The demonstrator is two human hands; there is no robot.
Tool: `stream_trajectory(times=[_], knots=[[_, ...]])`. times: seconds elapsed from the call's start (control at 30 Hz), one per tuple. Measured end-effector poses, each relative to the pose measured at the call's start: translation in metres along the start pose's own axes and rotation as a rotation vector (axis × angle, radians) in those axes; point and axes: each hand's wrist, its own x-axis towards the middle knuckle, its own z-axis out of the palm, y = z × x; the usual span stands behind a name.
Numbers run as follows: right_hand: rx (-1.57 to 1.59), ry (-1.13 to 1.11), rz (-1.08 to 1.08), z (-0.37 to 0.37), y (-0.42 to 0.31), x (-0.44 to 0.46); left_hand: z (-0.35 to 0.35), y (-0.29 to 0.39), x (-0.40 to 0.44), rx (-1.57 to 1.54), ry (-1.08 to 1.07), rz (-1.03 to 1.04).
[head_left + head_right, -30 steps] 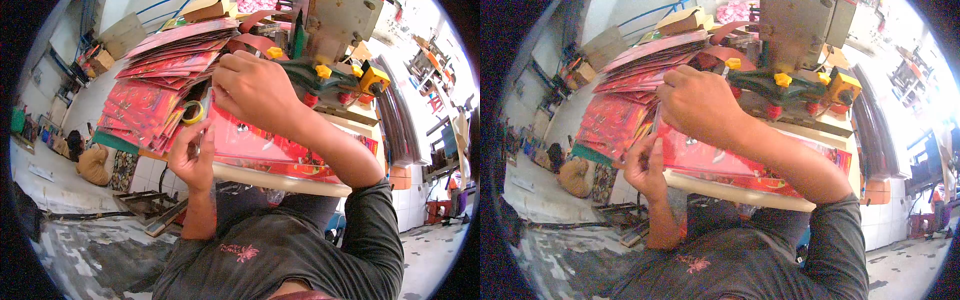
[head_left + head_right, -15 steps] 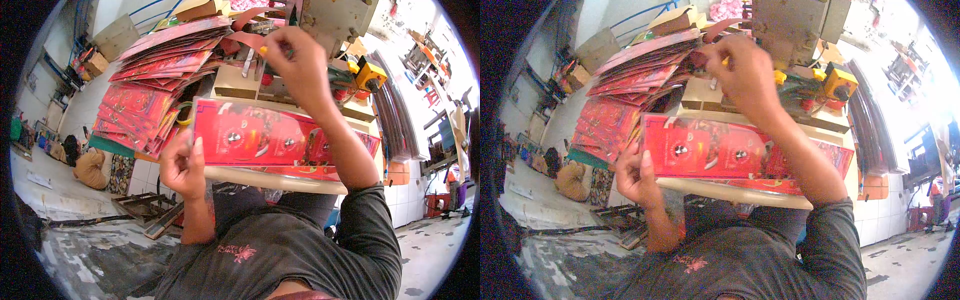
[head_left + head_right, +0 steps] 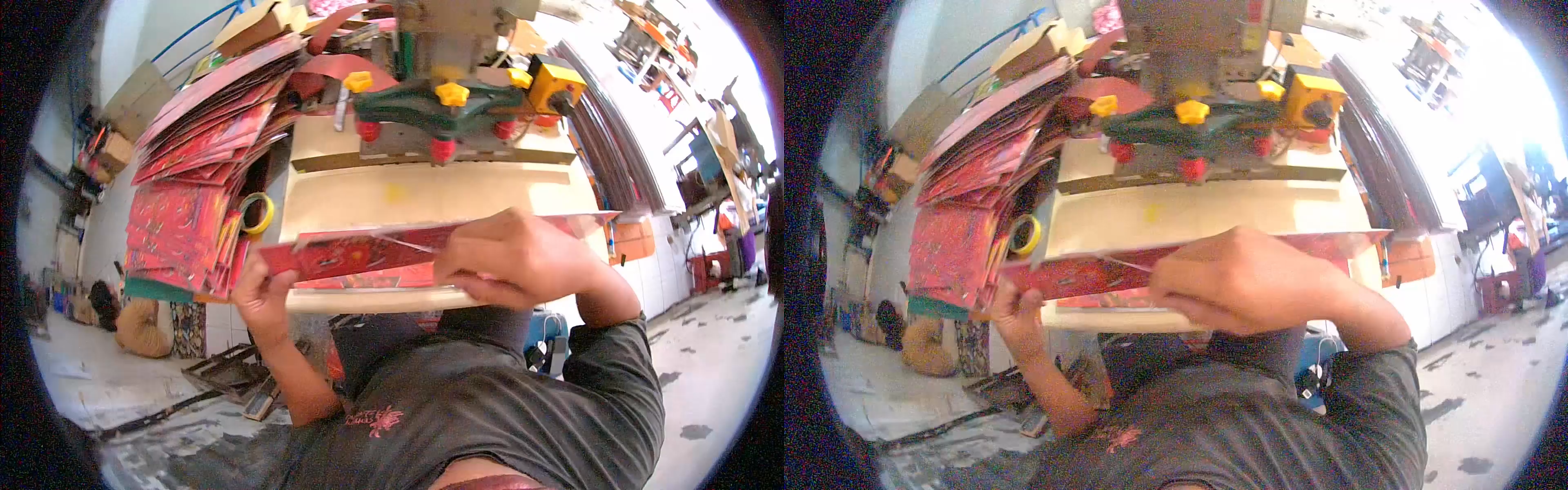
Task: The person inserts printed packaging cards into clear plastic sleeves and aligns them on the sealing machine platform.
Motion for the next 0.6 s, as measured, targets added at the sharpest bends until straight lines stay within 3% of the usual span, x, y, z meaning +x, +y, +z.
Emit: stream_trajectory(times=[0.1,0.17,0.23,0.3,0.4,0.47,0.5,0.57,0.6], knots=[[-0.114,0.004,0.231,-0.02,0.009,-0.041,-0.002,0.001,0.002,-0.05,0.109,0.054],[-0.377,0.046,0.464,-0.036,0.007,-0.073,-0.017,-0.009,0.0,0.086,0.058,-0.038],[-0.408,0.135,0.653,-0.054,-0.002,-0.1,-0.01,-0.007,0.004,0.021,0.159,-0.011],[-0.608,0.309,0.801,-0.064,-0.002,-0.135,-0.033,-0.029,0.001,0.006,0.113,-0.034],[-0.942,0.405,1.127,-0.087,0.0,-0.188,-0.041,-0.044,0.008,-0.11,0.55,-0.133],[-1.169,0.456,1.321,-0.099,-0.004,-0.215,-0.053,-0.046,0.012,-0.14,0.474,-0.119],[-1.23,0.558,1.271,-0.103,0.002,-0.242,-0.058,-0.046,0.012,-0.166,0.409,-0.099],[-1.259,0.623,1.378,-0.102,0.001,-0.253,-0.056,-0.044,0.014,-0.173,0.376,-0.109],[-1.212,0.662,1.307,-0.097,0.003,-0.255,-0.054,-0.044,0.014,-0.17,0.416,-0.121]])
